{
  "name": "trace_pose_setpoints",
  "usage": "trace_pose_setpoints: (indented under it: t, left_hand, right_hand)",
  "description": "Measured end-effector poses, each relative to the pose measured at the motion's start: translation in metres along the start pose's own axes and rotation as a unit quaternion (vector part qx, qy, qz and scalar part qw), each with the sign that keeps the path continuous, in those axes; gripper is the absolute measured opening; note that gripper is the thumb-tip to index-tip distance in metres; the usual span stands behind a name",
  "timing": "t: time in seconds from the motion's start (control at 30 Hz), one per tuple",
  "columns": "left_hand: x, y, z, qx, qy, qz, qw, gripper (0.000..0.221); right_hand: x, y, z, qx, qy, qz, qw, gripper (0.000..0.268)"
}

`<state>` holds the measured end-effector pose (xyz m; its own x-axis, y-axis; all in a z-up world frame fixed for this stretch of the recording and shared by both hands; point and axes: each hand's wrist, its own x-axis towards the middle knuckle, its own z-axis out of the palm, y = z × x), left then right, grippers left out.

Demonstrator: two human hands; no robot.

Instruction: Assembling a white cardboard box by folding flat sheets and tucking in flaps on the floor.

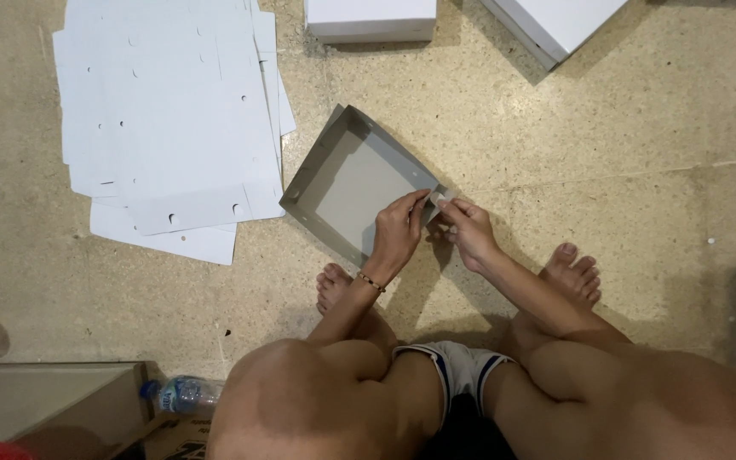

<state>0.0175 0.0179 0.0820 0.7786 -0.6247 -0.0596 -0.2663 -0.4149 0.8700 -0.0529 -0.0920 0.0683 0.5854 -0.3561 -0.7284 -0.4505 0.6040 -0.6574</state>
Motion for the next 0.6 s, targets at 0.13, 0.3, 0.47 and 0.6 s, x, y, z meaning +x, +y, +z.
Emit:
trace_pose_setpoints:
  t: [0.13,0.3,0.47,0.6]
  left_hand:
    - [-0.001,-0.001,0.001,-0.001,0.003,0.0,1.0,0.022]
    - [-0.001,-0.006,0.004,-0.005,0.009,-0.002,1.0,0.021]
    - [0.0,0.006,-0.002,-0.018,-0.009,0.005,1.0,0.02]
    - [0.002,0.005,0.001,-0.019,-0.022,0.012,0.999,0.019]
  right_hand:
    - [-0.005,-0.004,0.002,0.012,0.002,0.0,1.0,0.014]
    - [-0.004,-0.003,-0.001,0.005,-0.013,-0.015,1.0,0.012]
    - [0.012,0.015,-0.008,0.002,0.018,-0.024,1.0,0.017]
    - [0.024,0.026,-0.015,-0.003,0.022,-0.042,0.999,0.02]
